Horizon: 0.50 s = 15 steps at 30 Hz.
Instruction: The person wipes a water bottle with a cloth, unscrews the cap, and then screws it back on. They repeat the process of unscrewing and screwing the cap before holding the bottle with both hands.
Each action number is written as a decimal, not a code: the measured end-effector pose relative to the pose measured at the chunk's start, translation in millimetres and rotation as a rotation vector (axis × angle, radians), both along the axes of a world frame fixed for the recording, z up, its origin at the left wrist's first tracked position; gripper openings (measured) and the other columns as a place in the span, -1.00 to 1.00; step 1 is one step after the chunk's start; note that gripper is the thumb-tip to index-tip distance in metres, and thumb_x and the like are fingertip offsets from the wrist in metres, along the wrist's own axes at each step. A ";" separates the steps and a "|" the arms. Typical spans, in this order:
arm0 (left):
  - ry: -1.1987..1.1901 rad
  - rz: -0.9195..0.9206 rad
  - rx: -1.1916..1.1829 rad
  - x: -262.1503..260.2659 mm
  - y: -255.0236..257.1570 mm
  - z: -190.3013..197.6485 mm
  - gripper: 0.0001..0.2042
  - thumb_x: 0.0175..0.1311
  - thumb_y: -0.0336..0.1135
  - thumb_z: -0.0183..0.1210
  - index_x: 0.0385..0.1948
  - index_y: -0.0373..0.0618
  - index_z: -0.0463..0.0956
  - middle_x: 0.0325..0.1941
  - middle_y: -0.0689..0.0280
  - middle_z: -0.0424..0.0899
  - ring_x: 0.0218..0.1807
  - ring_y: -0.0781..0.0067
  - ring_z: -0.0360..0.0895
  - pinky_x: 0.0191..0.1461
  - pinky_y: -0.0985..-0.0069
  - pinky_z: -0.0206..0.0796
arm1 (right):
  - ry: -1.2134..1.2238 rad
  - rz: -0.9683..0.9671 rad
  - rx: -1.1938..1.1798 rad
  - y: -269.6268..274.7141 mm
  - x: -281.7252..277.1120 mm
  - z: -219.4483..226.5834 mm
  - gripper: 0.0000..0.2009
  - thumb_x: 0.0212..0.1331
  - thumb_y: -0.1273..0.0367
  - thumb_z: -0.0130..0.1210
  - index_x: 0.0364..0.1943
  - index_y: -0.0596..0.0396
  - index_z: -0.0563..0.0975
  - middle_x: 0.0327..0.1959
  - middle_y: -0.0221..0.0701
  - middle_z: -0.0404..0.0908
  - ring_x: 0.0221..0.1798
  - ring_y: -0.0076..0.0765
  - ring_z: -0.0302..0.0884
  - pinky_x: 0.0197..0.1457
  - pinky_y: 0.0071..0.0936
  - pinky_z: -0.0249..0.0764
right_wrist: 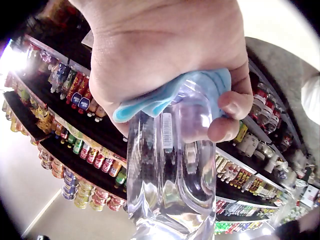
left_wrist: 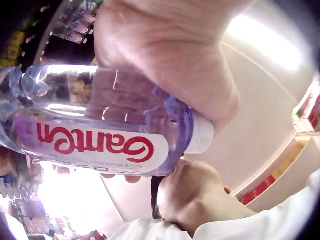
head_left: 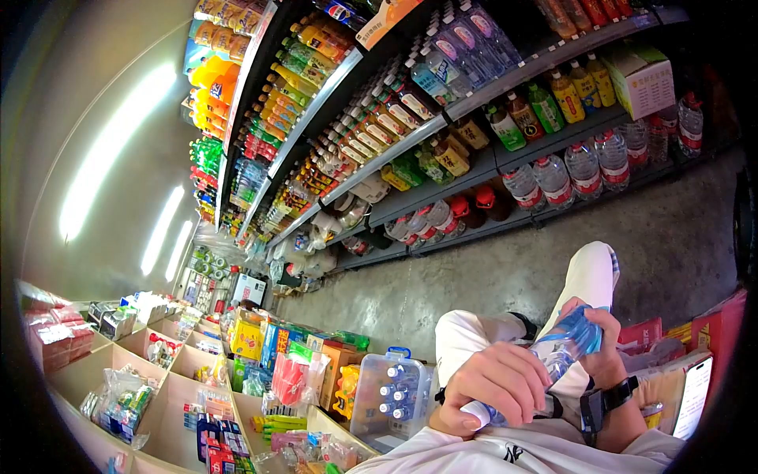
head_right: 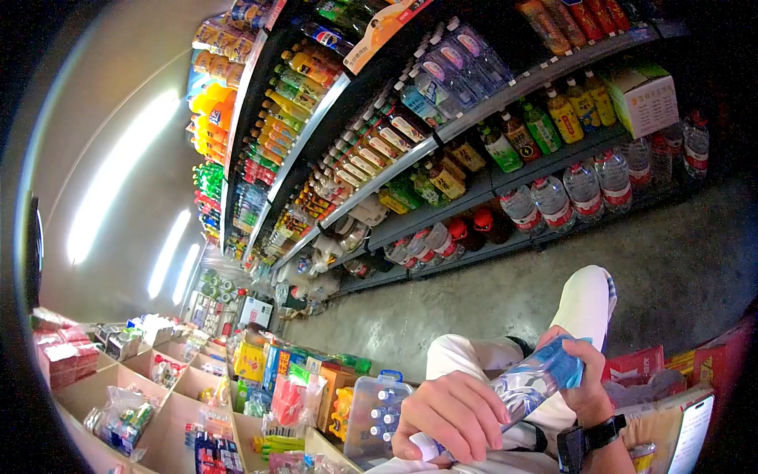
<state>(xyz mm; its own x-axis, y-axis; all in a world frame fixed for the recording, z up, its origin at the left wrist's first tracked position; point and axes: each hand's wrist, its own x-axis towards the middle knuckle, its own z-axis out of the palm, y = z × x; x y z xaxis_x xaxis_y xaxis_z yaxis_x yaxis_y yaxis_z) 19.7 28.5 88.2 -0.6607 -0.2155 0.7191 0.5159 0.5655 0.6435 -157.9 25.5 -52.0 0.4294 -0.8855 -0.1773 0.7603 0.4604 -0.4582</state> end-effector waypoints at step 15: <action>-0.005 0.002 -0.002 -0.6 0.3 0.1 -0.51 0.24 0.03 -0.02 -0.39 -0.31 0.67 -0.33 0.08 0.74 -0.29 0.00 0.72 -0.04 0.05 0.52 | 0.005 0.006 -0.017 -0.3 -0.3 0.7 -0.53 0.05 0.01 0.07 -0.26 0.20 0.52 -0.34 -0.34 0.56 -0.27 -0.42 0.52 -0.14 -0.51 0.42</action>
<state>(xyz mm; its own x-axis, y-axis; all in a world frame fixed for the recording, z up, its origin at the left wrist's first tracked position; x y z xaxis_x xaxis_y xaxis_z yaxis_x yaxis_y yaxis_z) 19.2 28.7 88.3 -0.6638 -0.2154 0.7162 0.5112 0.5683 0.6447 -158.2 25.2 -51.3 0.4338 -0.8859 -0.1641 0.7553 0.4569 -0.4698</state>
